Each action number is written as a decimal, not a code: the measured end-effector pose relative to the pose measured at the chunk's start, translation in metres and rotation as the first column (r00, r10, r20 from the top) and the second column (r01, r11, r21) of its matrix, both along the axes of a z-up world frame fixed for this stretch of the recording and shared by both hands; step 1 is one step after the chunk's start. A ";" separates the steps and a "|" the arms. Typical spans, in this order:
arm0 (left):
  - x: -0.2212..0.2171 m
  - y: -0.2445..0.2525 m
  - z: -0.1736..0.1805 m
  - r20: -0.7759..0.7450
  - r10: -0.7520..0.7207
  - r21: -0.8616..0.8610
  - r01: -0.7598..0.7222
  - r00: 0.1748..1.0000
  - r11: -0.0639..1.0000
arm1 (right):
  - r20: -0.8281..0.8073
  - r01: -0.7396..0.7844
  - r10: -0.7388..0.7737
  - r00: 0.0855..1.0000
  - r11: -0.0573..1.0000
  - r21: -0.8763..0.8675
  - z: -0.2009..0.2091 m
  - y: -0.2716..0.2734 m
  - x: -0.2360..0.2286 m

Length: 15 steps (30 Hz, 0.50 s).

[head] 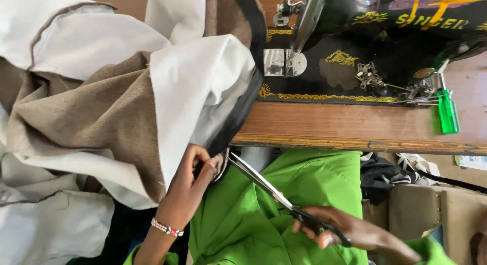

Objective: Trimming excess zipper material with scissors and manually adjusting the zipper slider to finish the attachment to the fabric.

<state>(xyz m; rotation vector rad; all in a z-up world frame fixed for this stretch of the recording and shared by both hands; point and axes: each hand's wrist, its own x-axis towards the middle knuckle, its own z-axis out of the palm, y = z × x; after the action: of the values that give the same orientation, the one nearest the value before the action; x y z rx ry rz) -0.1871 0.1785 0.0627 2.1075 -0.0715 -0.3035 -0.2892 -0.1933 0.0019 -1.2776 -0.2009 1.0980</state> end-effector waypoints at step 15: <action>-0.015 -0.013 -0.022 -0.394 0.220 -0.456 -0.398 0.892 0.796 | 0.001 -0.212 0.222 0.975 0.934 -0.287 -0.001 -0.031 0.109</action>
<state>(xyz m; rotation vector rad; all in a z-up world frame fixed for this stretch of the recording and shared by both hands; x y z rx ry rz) -0.2024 0.1655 0.0406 1.4629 0.3560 -0.3745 -0.1800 -0.2247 0.0012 -1.5608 -0.2181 1.3312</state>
